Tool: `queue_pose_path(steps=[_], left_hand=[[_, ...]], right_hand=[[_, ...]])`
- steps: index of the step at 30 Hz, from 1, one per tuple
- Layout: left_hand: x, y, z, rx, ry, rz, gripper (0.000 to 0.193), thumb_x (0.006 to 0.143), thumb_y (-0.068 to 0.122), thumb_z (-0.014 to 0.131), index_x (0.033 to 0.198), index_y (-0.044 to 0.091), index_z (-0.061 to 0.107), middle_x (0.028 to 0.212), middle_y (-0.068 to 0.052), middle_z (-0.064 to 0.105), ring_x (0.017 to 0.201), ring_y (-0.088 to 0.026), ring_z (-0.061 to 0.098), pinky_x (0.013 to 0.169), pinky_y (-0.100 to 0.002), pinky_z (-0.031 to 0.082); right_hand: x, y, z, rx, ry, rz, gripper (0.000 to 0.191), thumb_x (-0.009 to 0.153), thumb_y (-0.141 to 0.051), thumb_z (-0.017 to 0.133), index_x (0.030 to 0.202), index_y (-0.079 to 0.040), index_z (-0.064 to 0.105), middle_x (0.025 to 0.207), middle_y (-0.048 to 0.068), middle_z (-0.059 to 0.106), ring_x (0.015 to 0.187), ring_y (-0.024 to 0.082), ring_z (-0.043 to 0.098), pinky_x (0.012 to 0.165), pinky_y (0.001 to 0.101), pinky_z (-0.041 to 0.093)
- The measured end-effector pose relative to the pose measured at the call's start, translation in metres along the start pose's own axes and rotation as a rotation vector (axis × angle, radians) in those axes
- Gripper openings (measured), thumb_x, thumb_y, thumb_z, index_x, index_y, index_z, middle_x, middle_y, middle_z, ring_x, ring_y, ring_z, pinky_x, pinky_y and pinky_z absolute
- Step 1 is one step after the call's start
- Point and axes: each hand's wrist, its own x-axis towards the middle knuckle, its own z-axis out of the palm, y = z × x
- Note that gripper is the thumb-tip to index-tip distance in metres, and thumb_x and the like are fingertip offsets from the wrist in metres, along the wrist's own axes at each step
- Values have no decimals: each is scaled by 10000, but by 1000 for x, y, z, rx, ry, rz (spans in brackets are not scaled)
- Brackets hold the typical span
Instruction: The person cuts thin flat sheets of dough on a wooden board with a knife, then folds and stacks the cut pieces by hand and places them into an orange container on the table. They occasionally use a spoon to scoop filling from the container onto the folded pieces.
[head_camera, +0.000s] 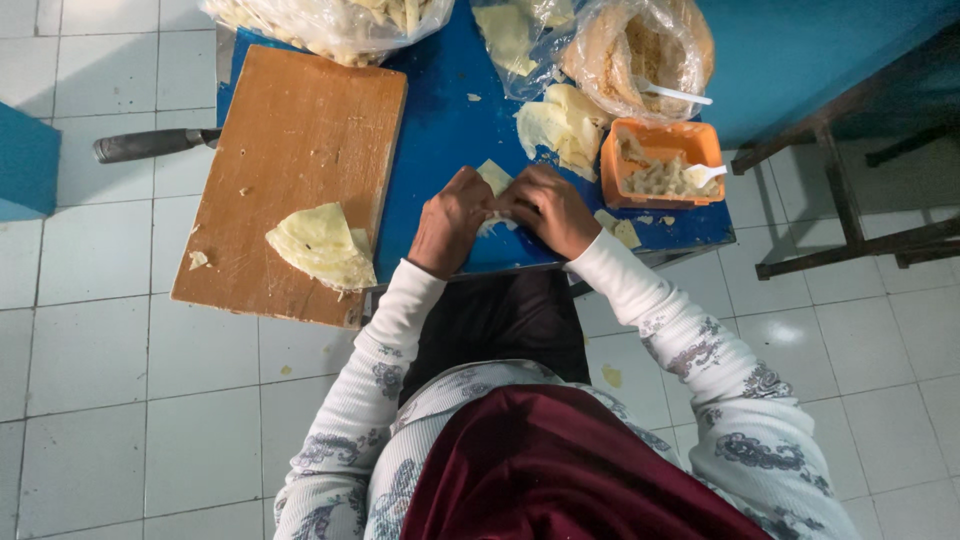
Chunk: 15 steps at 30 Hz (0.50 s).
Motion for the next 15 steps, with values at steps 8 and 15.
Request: queue_pose_path(steps=[8,15], left_hand=[[4,-10,9,15,48,63,87,849,6,708,919,8,656,1072,-145,575,942,-377,650,757,-441,530],[-5,7,-5,-31,47,-7,129,875,16,715,985,6,648,1080,-139,584,944,-378,650,765,-438,527]], right_hand=[[-9,-11,4,-88,85,-18,166,898,-104,789,1030,-34,716,971,119,692,928,313,656,797,424,536],[-5,-17,3,-205,126,-104,169,862,-77,795,1015,-47,728,972,106,638,951,313,616,847,431,507]])
